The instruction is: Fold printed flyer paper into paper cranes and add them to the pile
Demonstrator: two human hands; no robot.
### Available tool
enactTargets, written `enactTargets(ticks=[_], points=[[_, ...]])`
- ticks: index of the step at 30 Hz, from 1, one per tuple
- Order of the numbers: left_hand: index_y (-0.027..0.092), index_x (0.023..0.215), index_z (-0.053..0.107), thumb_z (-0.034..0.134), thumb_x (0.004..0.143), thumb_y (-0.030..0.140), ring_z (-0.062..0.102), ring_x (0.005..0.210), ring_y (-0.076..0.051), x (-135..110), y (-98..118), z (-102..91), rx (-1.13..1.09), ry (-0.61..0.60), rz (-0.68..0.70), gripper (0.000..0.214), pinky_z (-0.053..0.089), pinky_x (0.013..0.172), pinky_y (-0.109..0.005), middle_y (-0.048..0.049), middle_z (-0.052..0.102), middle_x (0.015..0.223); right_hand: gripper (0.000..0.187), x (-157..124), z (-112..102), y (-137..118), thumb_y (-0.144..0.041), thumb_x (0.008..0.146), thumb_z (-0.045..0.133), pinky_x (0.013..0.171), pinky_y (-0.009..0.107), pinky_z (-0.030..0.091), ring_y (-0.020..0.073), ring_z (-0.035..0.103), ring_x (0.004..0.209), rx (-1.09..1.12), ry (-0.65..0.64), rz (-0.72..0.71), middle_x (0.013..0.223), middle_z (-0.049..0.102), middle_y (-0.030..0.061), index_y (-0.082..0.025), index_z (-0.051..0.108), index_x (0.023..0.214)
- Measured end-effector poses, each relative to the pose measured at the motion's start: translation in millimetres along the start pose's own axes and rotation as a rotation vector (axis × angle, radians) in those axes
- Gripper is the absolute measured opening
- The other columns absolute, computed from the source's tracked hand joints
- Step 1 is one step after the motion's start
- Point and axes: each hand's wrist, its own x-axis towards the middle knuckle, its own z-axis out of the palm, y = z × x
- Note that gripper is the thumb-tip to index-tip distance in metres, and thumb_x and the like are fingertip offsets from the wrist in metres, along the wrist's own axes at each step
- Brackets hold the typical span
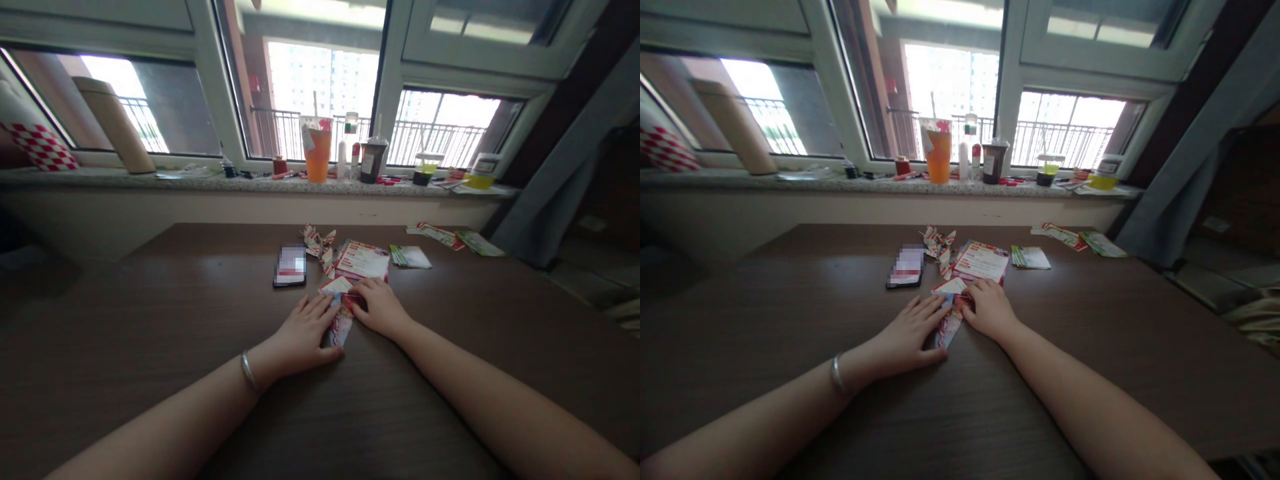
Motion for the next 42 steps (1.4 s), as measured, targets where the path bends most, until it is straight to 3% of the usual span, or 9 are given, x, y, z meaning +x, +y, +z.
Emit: enactTargets(ticks=[6, 15, 20, 27, 36, 42], points=[[0.012, 0.151, 0.018, 0.041, 0.069, 0.086, 0.01, 0.147, -0.031, 3, -9, 3.0, 0.025, -0.041, -0.044, 0.113, 0.004, 0.118, -0.051, -0.016, 0.015, 0.157, 0.079, -6, 1, -2, -0.054, 0.075, 0.066, 0.107, 0.045, 0.034, 0.0296, 0.046, 0.124, 0.086, -0.079, -0.086, 0.137, 0.052, 0.0149, -0.013, 0.044, 0.139], [0.01, 0.152, 0.014, 0.042, 0.064, 0.09, 0.008, 0.146, -0.033, 2, -13, 3.3, 0.005, -0.074, -0.018, 0.122, 0.005, 0.116, -0.053, -0.0199, 0.011, 0.157, 0.102, -12, -1, -7, -0.061, 0.066, 0.071, 0.112, 0.049, 0.027, 0.0333, 0.039, 0.131, 0.099, -0.137, -0.062, 0.144, 0.044, 0.0172, -0.01, 0.034, 0.146], [0.011, 0.151, 0.017, 0.042, 0.072, 0.084, 0.013, 0.146, -0.033, 0, -12, 5.6, 0.029, -0.035, 0.0, 0.111, 0.009, 0.116, -0.054, -0.0206, 0.015, 0.156, 0.097, -13, 2, -1, -0.057, 0.067, 0.073, 0.11, 0.049, 0.03, 0.0327, 0.042, 0.13, 0.179, -0.096, -0.073, 0.142, 0.046, 0.0177, -0.012, 0.036, 0.145], [0.017, 0.146, 0.035, 0.04, 0.087, 0.067, 0.03, 0.14, -0.032, -5, -11, 4.7, 0.102, 0.121, 0.026, 0.077, 0.022, 0.113, -0.046, -0.0164, 0.034, 0.151, 0.071, -14, 2, 8, -0.028, 0.075, 0.07, 0.109, 0.045, 0.034, 0.0256, 0.046, 0.128, 0.384, 0.006, -0.104, 0.139, 0.05, 0.0152, -0.017, 0.043, 0.139], [0.018, 0.138, 0.046, 0.045, 0.089, 0.059, 0.045, 0.123, -0.034, -12, -10, -0.7, 0.134, 0.191, 0.018, 0.064, 0.033, 0.106, -0.047, -0.0159, 0.05, 0.135, 0.039, -12, -11, 6, -0.029, 0.093, 0.045, 0.098, 0.039, 0.043, 0.0201, 0.058, 0.108, 0.563, 0.036, 0.049, 0.117, 0.065, 0.0081, -0.019, 0.053, 0.13], [0.022, 0.135, 0.051, 0.043, 0.092, 0.052, 0.05, 0.111, -0.031, -11, -8, -0.7, 0.114, 0.239, 0.049, 0.053, 0.037, 0.1, -0.048, -0.0144, 0.055, 0.123, 0.033, -13, -13, 8, -0.027, 0.087, 0.055, 0.087, 0.035, 0.048, 0.0189, 0.062, 0.09, 0.452, 0.008, 0.048, 0.094, 0.069, 0.0049, -0.017, 0.062, 0.118]])
